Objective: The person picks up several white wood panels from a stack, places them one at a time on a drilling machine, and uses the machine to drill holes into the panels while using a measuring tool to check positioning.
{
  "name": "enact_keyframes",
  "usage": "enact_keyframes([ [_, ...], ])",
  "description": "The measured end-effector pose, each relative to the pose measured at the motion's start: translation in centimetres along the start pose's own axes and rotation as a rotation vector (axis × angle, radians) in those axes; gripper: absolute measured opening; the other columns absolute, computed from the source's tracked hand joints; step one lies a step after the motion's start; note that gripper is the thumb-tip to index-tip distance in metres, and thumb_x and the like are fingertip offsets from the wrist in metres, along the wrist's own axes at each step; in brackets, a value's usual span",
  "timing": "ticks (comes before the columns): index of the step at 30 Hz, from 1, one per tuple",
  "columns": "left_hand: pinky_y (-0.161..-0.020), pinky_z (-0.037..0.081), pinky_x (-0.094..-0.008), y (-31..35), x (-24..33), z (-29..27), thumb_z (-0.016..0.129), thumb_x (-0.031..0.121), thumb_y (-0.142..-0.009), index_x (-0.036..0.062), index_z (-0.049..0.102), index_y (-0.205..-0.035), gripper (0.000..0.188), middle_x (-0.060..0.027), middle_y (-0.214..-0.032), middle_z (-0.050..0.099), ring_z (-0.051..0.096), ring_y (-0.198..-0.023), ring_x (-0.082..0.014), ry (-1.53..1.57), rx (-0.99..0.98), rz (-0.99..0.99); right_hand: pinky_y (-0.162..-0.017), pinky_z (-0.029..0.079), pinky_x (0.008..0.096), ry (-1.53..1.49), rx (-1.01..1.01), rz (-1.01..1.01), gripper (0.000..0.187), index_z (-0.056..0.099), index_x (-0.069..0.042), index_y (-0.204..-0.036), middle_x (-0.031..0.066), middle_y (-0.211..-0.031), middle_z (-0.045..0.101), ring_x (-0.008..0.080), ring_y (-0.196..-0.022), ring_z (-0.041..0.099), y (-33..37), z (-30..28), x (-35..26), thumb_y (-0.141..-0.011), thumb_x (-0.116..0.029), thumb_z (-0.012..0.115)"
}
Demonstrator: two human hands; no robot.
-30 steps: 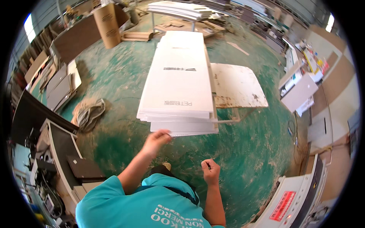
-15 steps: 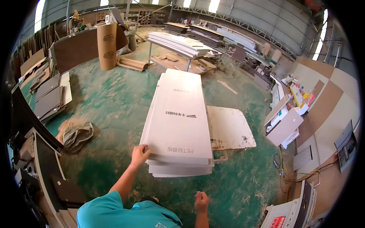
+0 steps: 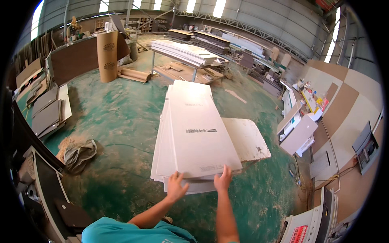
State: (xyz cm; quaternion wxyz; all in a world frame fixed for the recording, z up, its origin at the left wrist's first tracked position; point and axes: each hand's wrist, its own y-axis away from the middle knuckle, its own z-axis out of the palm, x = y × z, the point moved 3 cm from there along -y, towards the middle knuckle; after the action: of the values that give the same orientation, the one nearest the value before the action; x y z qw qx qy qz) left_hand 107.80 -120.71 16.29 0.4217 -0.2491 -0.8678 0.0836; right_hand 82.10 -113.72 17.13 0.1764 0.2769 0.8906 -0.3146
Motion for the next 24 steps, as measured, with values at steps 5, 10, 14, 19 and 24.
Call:
enact_keyframes([
  [5, -0.095, 0.048, -0.0427, -0.6, 0.0, 0.4, 0.07, 0.031, -0.081, 0.0016, 0.056, -0.132, 0.06, -0.0206, -0.132, 0.056, 0.059, -0.108, -0.0349, 0.541, -0.2, -0.188, -0.112, 0.032, 0.05, 0.249, -0.109, 0.183, 0.063, 0.055, -0.009, -0.134, 0.0222, -0.141, 0.047, 0.0411, -0.135, 0.039, -8.4, 0.5, 9.6, -0.078, -0.032, 0.07],
  [10, -0.08, 0.052, -0.0327, 0.4, -5.3, 2.0, 0.063, 0.033, -0.093, 0.0055, 0.051, -0.137, 0.053, -0.0084, -0.112, 0.064, 0.062, -0.093, -0.0192, 1.024, -0.387, -0.666, -0.108, 0.037, 0.0488, 0.096, -0.112, 0.266, 0.065, 0.056, -0.004, -0.133, 0.026, -0.136, 0.049, 0.0424, -0.126, 0.047, -11.0, 0.7, 13.8, -0.078, -0.034, 0.074],
  [14, -0.07, 0.053, -0.0307, -0.9, -5.1, 0.8, 0.062, 0.041, -0.095, 0.0054, 0.056, -0.121, 0.044, -0.0071, -0.098, 0.063, 0.062, -0.08, -0.0175, 1.102, -0.487, -0.813, -0.104, 0.041, 0.0472, -0.11, -0.11, 0.391, 0.069, 0.052, -0.003, -0.137, 0.028, -0.133, 0.052, 0.0427, -0.124, 0.05, -9.2, 0.7, 14.3, -0.078, -0.028, 0.076],
  [19, -0.049, 0.047, -0.0304, -1.0, -4.7, 1.7, 0.069, 0.02, -0.091, 0.0047, 0.047, -0.103, 0.03, -0.011, -0.083, 0.059, 0.057, -0.057, -0.0177, 0.921, 0.052, -0.795, -0.102, 0.043, 0.045, -0.161, -0.089, 0.452, 0.069, 0.049, -0.005, -0.139, 0.0266, -0.134, 0.052, 0.0415, -0.126, 0.05, -5.6, 0.0, 9.3, -0.078, -0.021, 0.077],
  [24, -0.048, 0.048, -0.0318, 6.5, 0.5, 1.4, 0.073, 0.015, -0.087, 0.0047, 0.042, -0.106, 0.037, -0.0094, -0.081, 0.059, 0.056, -0.058, -0.0172, 0.92, -0.291, -0.791, -0.103, 0.043, 0.0449, -0.84, 0.426, 0.673, 0.082, 0.031, -0.014, -0.151, 0.0159, -0.144, 0.043, 0.0329, -0.124, 0.05, 2.6, -4.1, 14.4, -0.08, -0.007, 0.071],
])
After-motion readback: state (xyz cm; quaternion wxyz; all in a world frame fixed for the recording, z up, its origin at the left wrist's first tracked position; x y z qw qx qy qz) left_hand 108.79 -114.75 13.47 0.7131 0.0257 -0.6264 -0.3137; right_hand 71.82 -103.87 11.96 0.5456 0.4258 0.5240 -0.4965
